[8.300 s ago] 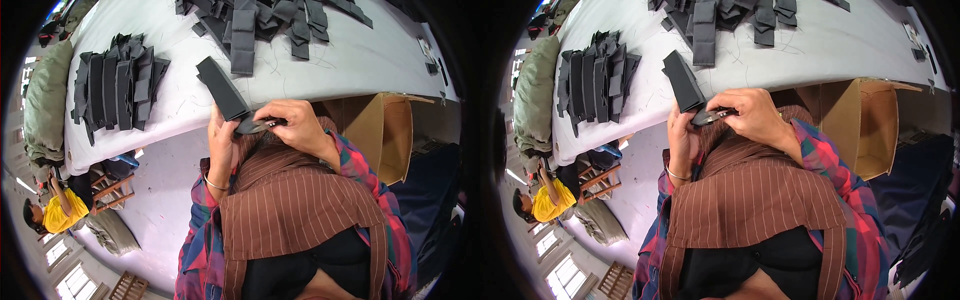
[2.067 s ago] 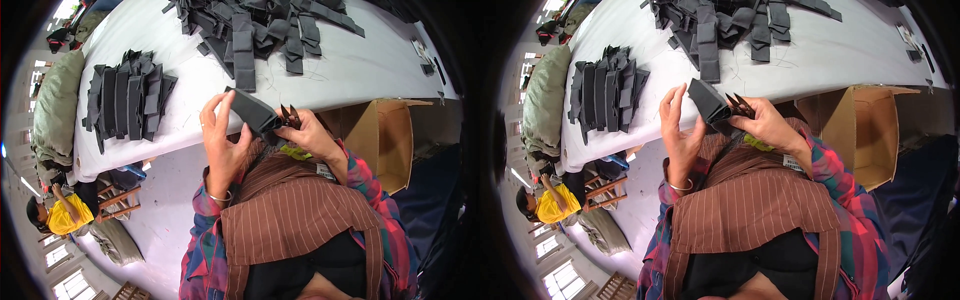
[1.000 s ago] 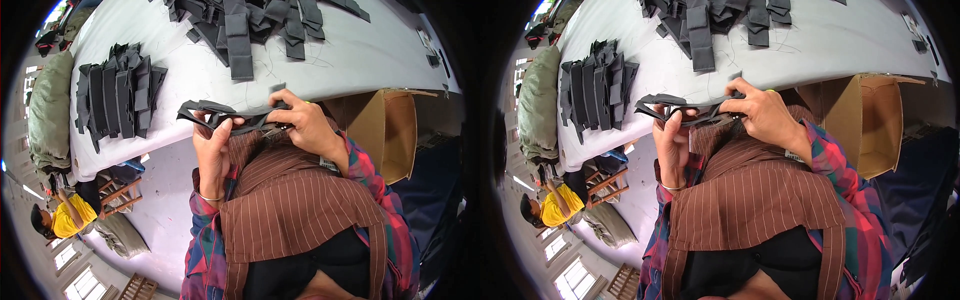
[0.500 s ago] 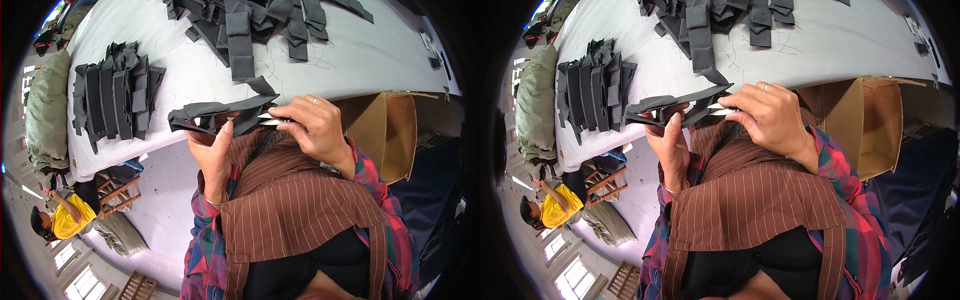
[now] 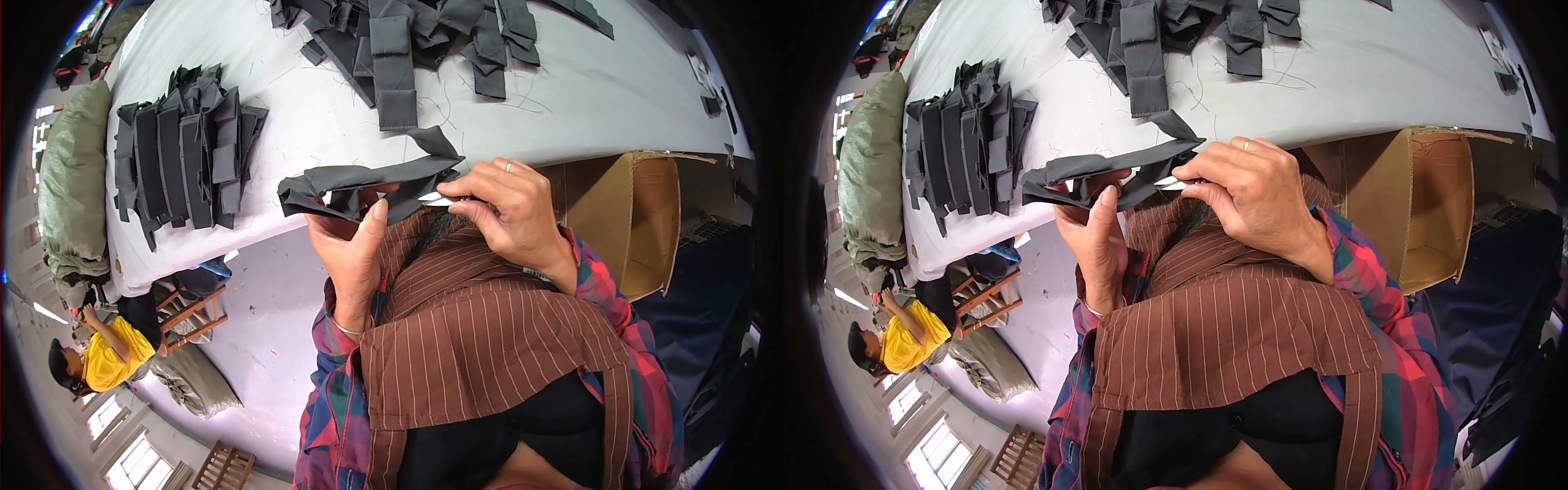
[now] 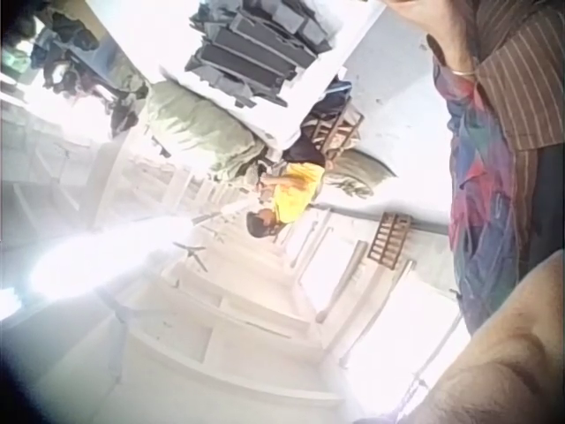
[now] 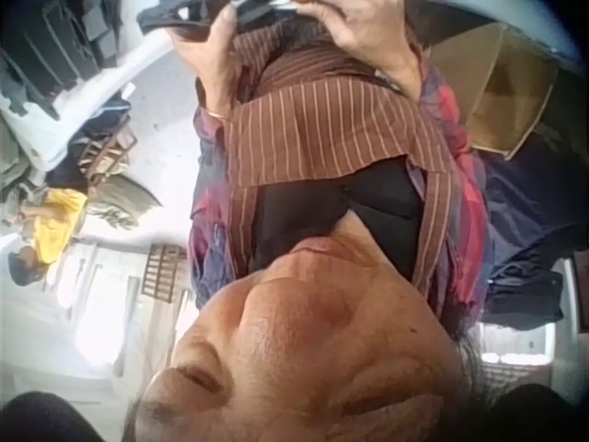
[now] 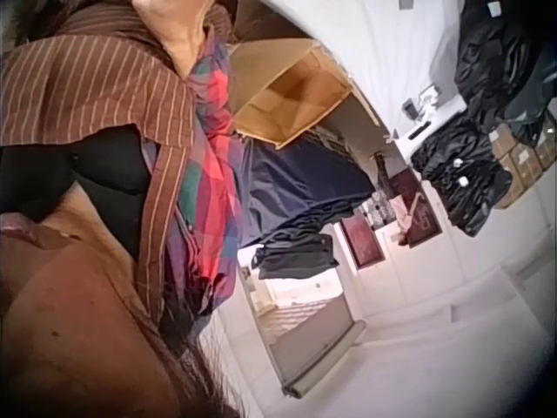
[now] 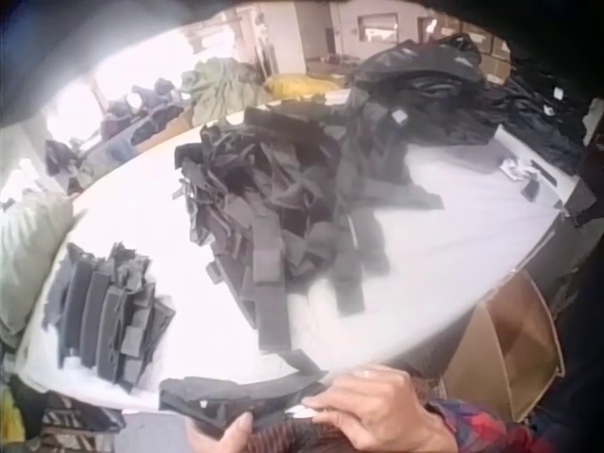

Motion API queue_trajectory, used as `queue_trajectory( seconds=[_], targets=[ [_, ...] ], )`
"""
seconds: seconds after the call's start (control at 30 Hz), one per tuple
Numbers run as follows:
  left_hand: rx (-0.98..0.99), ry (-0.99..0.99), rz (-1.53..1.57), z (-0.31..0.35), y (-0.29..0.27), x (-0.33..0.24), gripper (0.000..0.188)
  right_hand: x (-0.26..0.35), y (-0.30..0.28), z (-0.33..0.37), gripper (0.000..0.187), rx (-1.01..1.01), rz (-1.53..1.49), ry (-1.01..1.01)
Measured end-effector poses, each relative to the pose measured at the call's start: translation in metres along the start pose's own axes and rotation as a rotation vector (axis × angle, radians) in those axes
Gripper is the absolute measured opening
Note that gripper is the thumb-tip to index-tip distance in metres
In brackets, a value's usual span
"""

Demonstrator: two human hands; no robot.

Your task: Trimming excess threads from small black fabric pieces using snips.

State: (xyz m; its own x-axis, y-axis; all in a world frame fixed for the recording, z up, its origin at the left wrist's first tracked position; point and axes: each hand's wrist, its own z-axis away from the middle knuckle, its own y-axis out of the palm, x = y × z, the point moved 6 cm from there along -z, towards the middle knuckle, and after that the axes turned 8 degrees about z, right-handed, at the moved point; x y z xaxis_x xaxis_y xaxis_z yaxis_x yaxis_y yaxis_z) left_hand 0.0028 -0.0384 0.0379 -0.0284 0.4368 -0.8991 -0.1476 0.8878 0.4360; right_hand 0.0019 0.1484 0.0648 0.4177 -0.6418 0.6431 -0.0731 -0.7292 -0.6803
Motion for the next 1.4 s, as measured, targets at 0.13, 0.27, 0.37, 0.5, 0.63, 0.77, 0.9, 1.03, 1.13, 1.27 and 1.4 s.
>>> queue_trajectory(
  seconds=[0.13,0.27,0.37,0.5,0.63,0.77,0.9,1.03,1.13,1.27,1.4],
  targets=[
    [0.002,-0.009,-0.006,0.000,0.000,0.001,0.048,-0.001,0.001,0.001,0.016,0.005,0.016,0.024],
    [0.006,0.025,-0.012,0.001,0.001,0.001,0.047,0.001,0.000,0.000,0.017,0.069,0.007,0.078],
    [-0.015,0.015,-0.059,0.002,0.001,0.002,0.045,0.005,0.001,-0.002,0.020,0.066,-0.060,0.131],
    [0.025,0.059,-0.107,0.004,0.005,0.001,0.041,0.012,0.013,-0.001,0.019,0.082,0.029,0.092],
    [0.039,0.123,-0.165,0.008,0.004,0.001,0.037,0.017,0.021,0.000,0.018,0.038,0.171,0.090],
    [0.000,0.133,-0.164,0.010,0.007,0.003,0.036,0.016,0.027,0.001,0.018,0.024,0.265,0.088],
    [0.013,0.101,-0.184,0.011,0.003,0.007,0.043,0.016,0.029,0.001,0.021,0.028,0.293,0.087],
    [0.011,0.082,-0.221,0.012,0.002,0.010,0.051,0.016,0.029,0.000,0.021,0.022,0.304,0.067],
    [0.010,0.097,-0.190,0.011,0.001,0.013,0.052,0.015,0.029,-0.001,0.019,0.019,0.309,0.070],
    [0.005,0.091,-0.200,0.010,0.004,0.011,0.052,0.014,0.026,-0.003,0.016,0.028,0.290,0.094],
    [0.044,0.030,-0.169,0.003,0.005,0.005,0.050,0.013,0.021,-0.002,0.015,0.033,0.172,0.126]
  ],
)
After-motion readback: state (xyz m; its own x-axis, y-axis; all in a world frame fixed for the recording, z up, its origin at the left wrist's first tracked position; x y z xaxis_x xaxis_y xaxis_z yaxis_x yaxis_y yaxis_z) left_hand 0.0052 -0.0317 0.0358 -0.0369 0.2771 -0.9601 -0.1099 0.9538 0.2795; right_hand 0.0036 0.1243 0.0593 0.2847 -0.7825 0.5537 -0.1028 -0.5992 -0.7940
